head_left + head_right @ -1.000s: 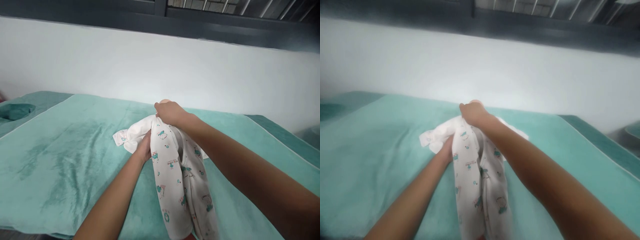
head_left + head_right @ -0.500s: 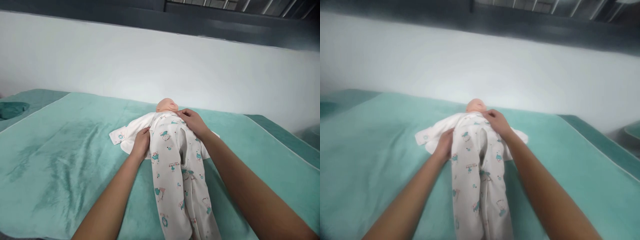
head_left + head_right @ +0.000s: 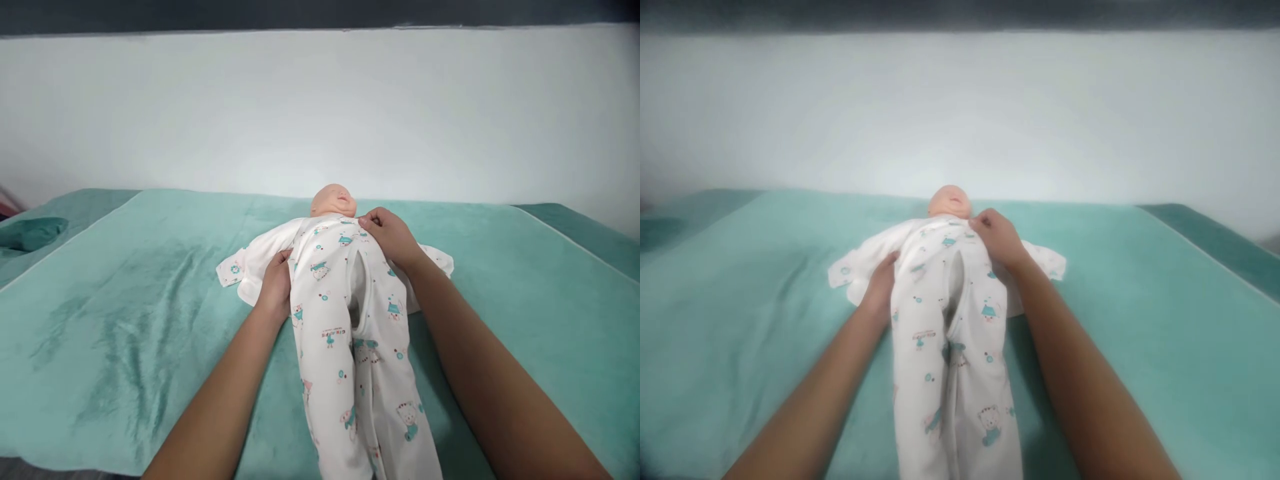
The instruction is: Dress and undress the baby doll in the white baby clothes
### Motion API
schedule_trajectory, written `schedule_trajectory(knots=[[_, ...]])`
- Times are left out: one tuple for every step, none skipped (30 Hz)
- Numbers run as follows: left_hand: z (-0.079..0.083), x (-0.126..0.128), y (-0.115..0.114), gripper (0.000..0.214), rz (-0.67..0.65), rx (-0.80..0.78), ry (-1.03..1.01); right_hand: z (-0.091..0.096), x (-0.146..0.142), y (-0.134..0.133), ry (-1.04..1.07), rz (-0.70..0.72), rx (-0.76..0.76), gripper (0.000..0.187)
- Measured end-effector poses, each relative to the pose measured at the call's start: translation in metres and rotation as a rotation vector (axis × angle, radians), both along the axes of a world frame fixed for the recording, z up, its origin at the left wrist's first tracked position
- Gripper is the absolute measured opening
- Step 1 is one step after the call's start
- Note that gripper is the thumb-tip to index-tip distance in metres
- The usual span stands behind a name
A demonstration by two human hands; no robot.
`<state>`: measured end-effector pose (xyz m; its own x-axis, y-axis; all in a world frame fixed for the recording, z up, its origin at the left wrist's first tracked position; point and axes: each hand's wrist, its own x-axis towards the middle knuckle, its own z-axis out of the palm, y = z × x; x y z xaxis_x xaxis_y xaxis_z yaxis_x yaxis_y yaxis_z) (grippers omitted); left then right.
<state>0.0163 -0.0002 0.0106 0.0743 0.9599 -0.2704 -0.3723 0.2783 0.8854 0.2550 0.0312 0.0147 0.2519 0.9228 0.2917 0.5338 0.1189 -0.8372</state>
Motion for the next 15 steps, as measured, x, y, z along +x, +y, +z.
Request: schedule_trajectory(knots=[[0.000,0.001,-0.001,0.028,0.008,-0.012,-0.028,-0.001,-0.002,0.003,-0.019,-0.043,0.007,0.024],[0.000,0.001,-0.001,0.029,0.015,-0.016,-0.043,-0.002,-0.003,0.005,-0.022,-0.069,0.014,0.024],[0.001,0.002,-0.001,0.030,0.015,-0.013,-0.045,-0.003,-0.006,0.006,-0.006,-0.078,0.021,0.023],[0.001,0.003,-0.002,0.029,0.010,-0.008,-0.037,-0.004,-0.008,0.006,0.029,-0.073,0.031,0.023],[0.002,0.003,-0.002,0.026,0.007,-0.001,-0.012,-0.006,-0.010,0.006,0.083,-0.056,0.046,0.022],[0.003,0.003,-0.002,0.022,0.009,0.015,0.031,-0.007,-0.012,0.004,0.149,-0.031,0.069,0.022],[0.004,0.003,-0.001,0.019,0.019,0.037,0.088,-0.009,-0.013,0.002,0.217,-0.006,0.099,0.023],[0.005,0.003,-0.001,0.016,0.039,0.063,0.154,-0.010,-0.013,-0.002,0.273,0.004,0.134,0.024],[0.006,0.003,0.000,0.014,0.065,0.089,0.220,-0.012,-0.013,-0.007,0.305,-0.010,0.167,0.025],[0.007,0.002,0.001,0.013,0.089,0.111,0.277,-0.014,-0.012,-0.013,0.305,-0.052,0.192,0.025],[0.007,0.001,0.001,0.013,0.105,0.127,0.315,-0.016,-0.010,-0.020,0.270,-0.113,0.200,0.023],[0.007,0.000,0.002,0.012,0.112,0.142,0.337,-0.018,-0.007,-0.027,0.208,-0.178,0.187,0.020],[0.007,-0.001,0.002,0.012,0.109,0.161,0.346,-0.020,-0.004,-0.034,0.133,-0.228,0.156,0.017],[0.006,-0.002,0.003,0.013,0.090,0.187,0.347,-0.022,-0.001,-0.040,0.061,-0.253,0.113,0.015],[0.006,-0.003,0.003,0.014,0.065,0.219,0.340,-0.023,0.001,-0.045,0.004,-0.243,0.066,0.013]])
